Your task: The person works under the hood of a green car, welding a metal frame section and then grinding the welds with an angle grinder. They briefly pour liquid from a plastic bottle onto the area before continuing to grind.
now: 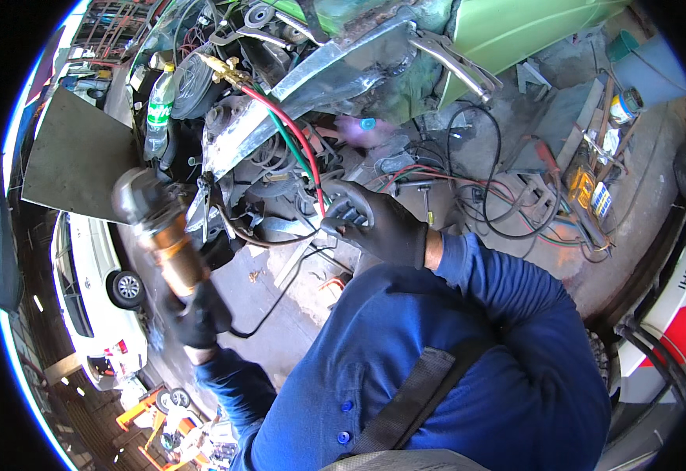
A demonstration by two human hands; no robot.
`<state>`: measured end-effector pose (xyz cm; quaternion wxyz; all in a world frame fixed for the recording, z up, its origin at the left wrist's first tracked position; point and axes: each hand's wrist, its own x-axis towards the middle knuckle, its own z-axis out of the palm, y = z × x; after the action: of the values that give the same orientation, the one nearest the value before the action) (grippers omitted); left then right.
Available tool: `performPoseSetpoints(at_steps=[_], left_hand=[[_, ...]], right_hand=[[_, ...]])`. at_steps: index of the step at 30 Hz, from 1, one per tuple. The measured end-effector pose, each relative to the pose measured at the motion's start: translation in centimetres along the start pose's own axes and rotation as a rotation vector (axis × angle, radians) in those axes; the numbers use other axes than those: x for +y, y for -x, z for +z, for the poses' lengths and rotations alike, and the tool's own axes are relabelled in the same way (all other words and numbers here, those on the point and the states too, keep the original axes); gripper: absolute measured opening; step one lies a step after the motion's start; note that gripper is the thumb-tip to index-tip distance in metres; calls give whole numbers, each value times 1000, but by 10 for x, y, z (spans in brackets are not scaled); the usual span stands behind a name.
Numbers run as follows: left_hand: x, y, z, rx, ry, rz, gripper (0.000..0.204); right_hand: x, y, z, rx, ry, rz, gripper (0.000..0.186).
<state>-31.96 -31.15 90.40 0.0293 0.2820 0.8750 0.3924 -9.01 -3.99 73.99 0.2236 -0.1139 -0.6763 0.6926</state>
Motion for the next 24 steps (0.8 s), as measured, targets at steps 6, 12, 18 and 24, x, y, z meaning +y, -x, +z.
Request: performPoseSetpoints(at_steps=[6,12,18,24], left_hand=[[77,35,140,-434,73,-16,48],[98,29,234,-621,-84,178,54],[86,5,285,-720,29,197,61],[73,-13,313,-774,13,131,54]], right_hand=[[3,16,-20,54,-335,4,78],[23,15,-42,311,-414,195,76],[54,6,-68,520,-251,116,68],[73,-12,-78,593,-201,113,76]])
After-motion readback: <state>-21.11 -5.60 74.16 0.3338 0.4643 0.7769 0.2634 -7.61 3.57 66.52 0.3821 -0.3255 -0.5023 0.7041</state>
